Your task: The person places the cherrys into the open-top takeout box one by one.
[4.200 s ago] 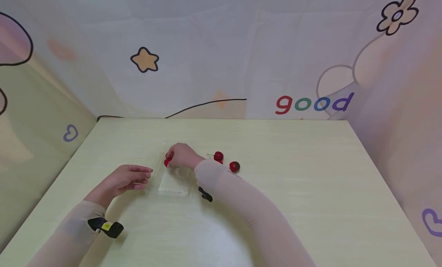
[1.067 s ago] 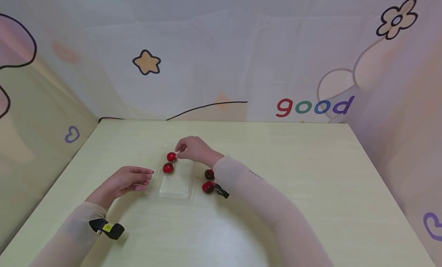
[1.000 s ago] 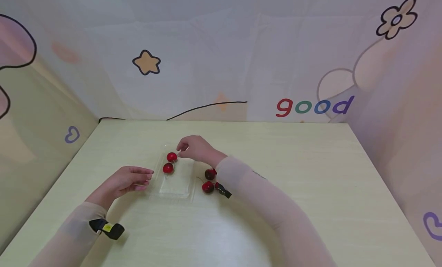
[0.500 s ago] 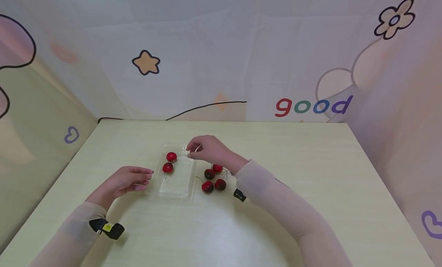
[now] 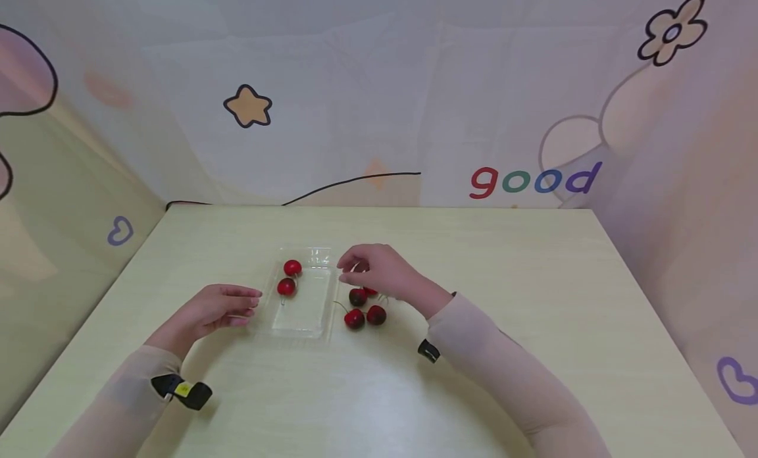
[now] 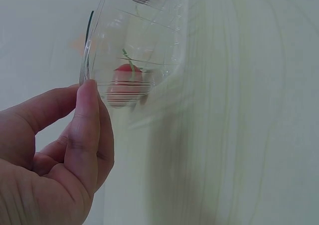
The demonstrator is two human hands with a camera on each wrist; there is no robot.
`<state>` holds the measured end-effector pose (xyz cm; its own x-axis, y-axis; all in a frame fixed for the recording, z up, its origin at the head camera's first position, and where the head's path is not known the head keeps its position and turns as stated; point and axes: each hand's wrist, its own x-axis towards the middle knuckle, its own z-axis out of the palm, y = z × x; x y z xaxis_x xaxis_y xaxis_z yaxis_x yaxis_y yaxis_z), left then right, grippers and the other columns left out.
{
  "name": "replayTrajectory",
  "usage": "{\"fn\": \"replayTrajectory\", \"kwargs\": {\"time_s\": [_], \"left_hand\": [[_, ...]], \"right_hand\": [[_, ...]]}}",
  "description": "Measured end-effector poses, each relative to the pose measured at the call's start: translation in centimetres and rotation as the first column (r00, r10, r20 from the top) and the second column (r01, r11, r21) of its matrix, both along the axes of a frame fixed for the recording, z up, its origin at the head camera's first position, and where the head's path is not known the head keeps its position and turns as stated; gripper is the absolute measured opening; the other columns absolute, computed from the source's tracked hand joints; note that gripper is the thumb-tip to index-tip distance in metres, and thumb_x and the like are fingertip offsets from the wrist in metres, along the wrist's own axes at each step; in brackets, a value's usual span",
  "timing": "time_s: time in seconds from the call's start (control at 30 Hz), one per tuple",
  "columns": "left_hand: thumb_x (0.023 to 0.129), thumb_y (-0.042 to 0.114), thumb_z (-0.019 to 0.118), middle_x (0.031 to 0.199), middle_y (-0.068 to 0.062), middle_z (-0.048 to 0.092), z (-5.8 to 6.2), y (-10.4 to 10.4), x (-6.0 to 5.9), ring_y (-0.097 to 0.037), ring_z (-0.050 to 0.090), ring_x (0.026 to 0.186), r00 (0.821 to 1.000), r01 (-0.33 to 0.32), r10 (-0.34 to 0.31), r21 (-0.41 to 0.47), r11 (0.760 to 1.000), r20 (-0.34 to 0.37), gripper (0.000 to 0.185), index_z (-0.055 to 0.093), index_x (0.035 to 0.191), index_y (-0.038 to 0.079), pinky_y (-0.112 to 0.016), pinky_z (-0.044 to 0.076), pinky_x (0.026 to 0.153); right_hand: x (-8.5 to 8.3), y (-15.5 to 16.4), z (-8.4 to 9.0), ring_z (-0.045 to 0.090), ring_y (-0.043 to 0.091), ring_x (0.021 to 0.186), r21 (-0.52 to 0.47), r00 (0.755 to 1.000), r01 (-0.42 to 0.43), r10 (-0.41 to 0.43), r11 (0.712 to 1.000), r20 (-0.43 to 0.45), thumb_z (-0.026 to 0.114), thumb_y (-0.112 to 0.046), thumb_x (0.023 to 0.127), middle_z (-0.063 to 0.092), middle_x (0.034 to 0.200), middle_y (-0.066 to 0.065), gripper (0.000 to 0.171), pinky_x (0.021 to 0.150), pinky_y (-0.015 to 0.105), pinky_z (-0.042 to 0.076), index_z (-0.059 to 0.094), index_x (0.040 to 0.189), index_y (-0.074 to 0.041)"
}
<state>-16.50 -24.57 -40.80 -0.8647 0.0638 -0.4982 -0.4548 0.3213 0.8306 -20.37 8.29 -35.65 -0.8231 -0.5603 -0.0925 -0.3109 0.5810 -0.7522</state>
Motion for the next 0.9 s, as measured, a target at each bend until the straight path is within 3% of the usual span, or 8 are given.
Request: {"fn": "replayTrajectory", "kwargs": {"time_s": [0.27,0.5,0.9], "left_hand": [[0.101,0.012,0.064,0.098,-0.001,0.073,-0.1,-0.1,0.0,-0.01,0.065,0.079,1.0,-0.004,0.004,0.002,1.0,0.002,0.043,0.057,0.137,-0.009,-0.02,0.062,0.07],[0.101,0.012,0.064,0.097,-0.001,0.073,-0.1,0.0,0.0,-0.01,0.065,0.079,1.0,-0.006,0.006,0.002,1.0,0.006,0.043,0.056,0.138,-0.009,-0.02,0.061,0.07],[0.101,0.012,0.064,0.097,-0.001,0.073,0.2,0.1,0.0,-0.01,0.065,0.079,1.0,-0.017,0.017,-0.008,1.0,0.013,0.043,0.057,0.137,-0.009,-0.02,0.061,0.07]], "right_hand": [[0.8,1.4,-0.6,0.066,0.021,0.094,-0.009,1.0,0.027,-0.027,1.0,0.012,0.069,-0.018,0.098,0.074,0.107,0.01,0.024,0.063,0.025,0.051,0.07,0.12,-0.007],[1.5,2.7,-1.1,0.067,0.018,0.096,-0.01,0.999,0.014,-0.014,1.0,-0.035,0.071,-0.017,0.097,0.075,0.104,0.008,0.024,0.085,0.029,0.057,0.07,0.116,-0.003],[2.5,4.4,-1.8,0.064,0.018,0.094,0.026,0.996,0.071,-0.07,0.997,-0.057,0.07,-0.016,0.096,0.074,0.108,0.01,0.024,0.083,0.03,0.056,0.07,0.116,-0.002]]}}
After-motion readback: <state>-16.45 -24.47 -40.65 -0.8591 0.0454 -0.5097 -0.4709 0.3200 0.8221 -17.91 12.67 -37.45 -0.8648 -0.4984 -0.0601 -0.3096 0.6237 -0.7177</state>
